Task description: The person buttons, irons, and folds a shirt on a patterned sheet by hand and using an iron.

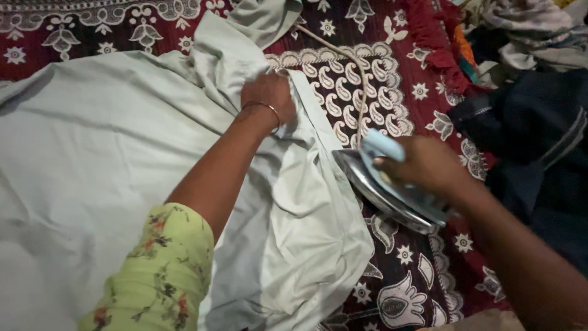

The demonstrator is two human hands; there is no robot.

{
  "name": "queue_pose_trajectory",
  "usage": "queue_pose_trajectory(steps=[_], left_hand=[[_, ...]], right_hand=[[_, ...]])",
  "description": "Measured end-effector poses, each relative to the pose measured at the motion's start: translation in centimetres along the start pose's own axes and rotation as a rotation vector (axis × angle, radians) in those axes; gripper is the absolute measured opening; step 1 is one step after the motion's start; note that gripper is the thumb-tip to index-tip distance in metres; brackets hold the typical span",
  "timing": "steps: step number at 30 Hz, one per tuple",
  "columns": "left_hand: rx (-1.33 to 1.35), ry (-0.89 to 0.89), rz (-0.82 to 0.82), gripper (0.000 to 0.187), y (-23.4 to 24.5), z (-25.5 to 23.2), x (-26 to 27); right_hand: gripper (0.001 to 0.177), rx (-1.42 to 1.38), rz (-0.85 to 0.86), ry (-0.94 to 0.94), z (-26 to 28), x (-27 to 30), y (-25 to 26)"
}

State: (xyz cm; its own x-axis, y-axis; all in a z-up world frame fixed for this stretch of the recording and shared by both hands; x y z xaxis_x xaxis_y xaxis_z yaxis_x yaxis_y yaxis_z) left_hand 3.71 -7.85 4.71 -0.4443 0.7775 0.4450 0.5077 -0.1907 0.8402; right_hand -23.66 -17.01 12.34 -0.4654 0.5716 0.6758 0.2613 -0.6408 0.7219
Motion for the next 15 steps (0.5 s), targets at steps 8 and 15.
queue_pose_trajectory(steps=[8,15], left_hand=[[-0.370,-0.472,-0.060,0.047,-2.8,-7.0,-1.5],[-0.335,-0.355,0.154,0.028,-1.0,-9.4,0.0]], right_hand=[[0.050,-0.862,-0.194,0.561,-6.3,-5.0,5.0],[0.043,-0.917,-0.771,0.636,-10.6,-10.6,-1.7]])
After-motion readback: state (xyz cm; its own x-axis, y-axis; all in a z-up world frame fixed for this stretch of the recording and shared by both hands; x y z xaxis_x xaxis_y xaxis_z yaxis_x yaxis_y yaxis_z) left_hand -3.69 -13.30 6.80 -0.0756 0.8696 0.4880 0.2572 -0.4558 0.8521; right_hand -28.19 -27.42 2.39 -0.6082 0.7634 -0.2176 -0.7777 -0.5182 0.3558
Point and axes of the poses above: each hand's wrist, its own x-axis away from the middle knuckle, its own y-axis out of the back of the hand, z = x × y, the point moved 7 cm from there along -x, towards the middle knuckle, and after that the axes turned 10 degrees about z, right-handed, at the moved point
